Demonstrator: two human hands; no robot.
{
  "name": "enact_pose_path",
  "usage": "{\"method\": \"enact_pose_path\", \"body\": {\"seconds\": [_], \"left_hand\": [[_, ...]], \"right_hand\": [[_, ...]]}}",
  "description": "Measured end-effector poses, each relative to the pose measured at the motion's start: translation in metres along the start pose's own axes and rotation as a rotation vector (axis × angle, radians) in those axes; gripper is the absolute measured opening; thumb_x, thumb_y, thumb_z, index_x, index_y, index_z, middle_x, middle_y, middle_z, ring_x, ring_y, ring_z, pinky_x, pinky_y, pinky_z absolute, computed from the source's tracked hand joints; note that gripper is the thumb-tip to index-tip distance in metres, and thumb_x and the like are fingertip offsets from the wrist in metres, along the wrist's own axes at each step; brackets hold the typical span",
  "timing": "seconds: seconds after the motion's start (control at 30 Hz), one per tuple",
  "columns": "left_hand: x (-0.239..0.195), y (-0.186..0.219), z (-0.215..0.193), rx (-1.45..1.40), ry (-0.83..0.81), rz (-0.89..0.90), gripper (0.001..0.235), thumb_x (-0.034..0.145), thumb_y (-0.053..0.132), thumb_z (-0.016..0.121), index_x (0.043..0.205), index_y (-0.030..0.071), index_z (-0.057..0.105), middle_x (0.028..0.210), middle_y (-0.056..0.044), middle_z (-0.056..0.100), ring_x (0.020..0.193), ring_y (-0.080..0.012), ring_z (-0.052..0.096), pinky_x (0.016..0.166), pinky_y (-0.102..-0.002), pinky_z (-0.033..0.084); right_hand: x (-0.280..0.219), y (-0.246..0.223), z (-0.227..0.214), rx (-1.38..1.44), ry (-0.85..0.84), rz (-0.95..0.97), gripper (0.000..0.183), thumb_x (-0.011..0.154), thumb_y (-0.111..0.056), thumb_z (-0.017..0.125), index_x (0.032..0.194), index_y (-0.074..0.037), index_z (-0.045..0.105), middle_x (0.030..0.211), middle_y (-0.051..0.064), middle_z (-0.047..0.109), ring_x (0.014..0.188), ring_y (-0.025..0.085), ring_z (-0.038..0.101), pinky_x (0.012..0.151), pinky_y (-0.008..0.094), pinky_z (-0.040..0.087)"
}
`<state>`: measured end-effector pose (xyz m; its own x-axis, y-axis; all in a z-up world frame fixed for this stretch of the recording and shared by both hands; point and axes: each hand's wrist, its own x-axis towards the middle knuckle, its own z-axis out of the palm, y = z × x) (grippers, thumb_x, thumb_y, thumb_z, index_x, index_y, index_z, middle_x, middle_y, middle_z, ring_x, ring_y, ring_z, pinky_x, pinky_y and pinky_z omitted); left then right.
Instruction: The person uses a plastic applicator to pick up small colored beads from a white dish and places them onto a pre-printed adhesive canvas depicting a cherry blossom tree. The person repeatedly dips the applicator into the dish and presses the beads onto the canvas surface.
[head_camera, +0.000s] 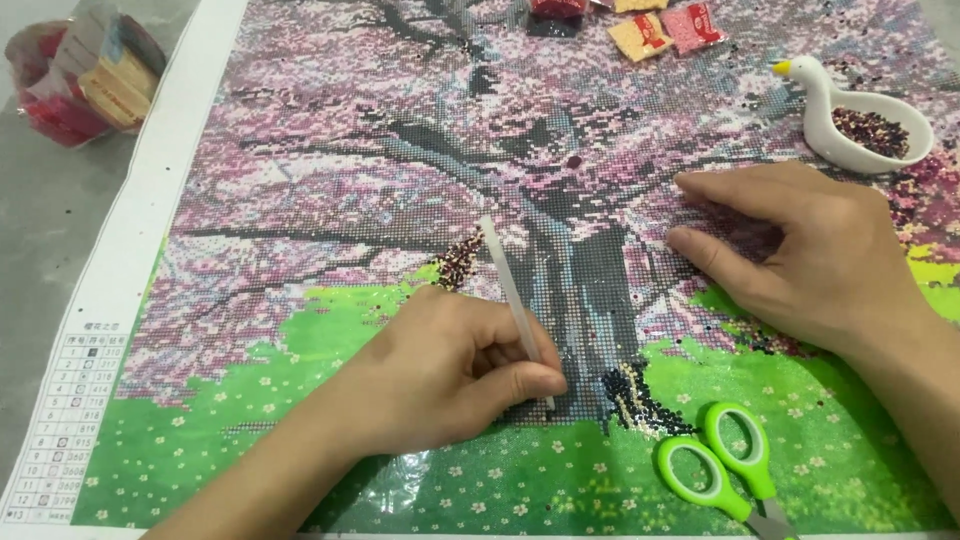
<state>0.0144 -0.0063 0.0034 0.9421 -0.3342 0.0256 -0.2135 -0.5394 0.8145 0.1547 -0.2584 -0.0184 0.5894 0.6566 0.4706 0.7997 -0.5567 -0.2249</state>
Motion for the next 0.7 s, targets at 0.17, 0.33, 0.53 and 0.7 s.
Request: {"method": "enact_pose_path", "body": {"seconds": [0.17, 0.33, 0.53, 0.7], "left_hand": [[-0.0001, 0.0006, 0.0005, -0.004, 0.008, 0.039, 0.012, 0.087, 0.025, 0.068, 0.08, 0.018, 0.073, 0.053, 0.007, 0.062, 0.045, -0.0025, 0.05, 0.043, -0.023, 0.039], [-0.0001, 0.0007, -0.0001, -0.008, 0.01, 0.058, 0.011, 0.087, 0.024, 0.069, 0.08, 0.017, 0.074, 0.052, 0.007, 0.061, 0.043, -0.0028, 0.049, 0.041, -0.023, 0.038], [-0.0005, -0.0002, 0.0006, -0.017, 0.015, 0.068, 0.011, 0.087, 0.023, 0.069, 0.08, 0.017, 0.074, 0.054, 0.007, 0.063, 0.045, -0.0022, 0.049, 0.042, -0.023, 0.039], [-0.0002, -0.0013, 0.0015, -0.006, 0.025, 0.075, 0.01, 0.086, 0.023, 0.069, 0.08, 0.017, 0.074, 0.053, 0.007, 0.063, 0.043, -0.0027, 0.049, 0.041, -0.023, 0.039]], "right_hand": [[0.0002, 0.0, -0.0006, 0.008, 0.002, -0.007, 0.04, 0.085, -0.026, 0.076, 0.117, -0.003, 0.074, 0.112, 0.016, 0.072, 0.105, 0.03, 0.067, 0.092, 0.041, 0.052], [0.0, 0.0014, -0.0001, 0.006, 0.012, -0.04, 0.039, 0.086, -0.025, 0.076, 0.117, -0.001, 0.074, 0.112, 0.018, 0.072, 0.103, 0.031, 0.068, 0.091, 0.042, 0.053], [-0.0002, 0.0011, -0.0001, -0.004, 0.013, -0.04, 0.038, 0.086, -0.025, 0.076, 0.116, -0.002, 0.074, 0.112, 0.016, 0.073, 0.104, 0.03, 0.068, 0.092, 0.042, 0.052], [0.0, 0.0012, 0.0, -0.004, 0.012, -0.039, 0.038, 0.086, -0.025, 0.076, 0.116, -0.002, 0.074, 0.111, 0.015, 0.073, 0.104, 0.03, 0.068, 0.092, 0.042, 0.052]]}}
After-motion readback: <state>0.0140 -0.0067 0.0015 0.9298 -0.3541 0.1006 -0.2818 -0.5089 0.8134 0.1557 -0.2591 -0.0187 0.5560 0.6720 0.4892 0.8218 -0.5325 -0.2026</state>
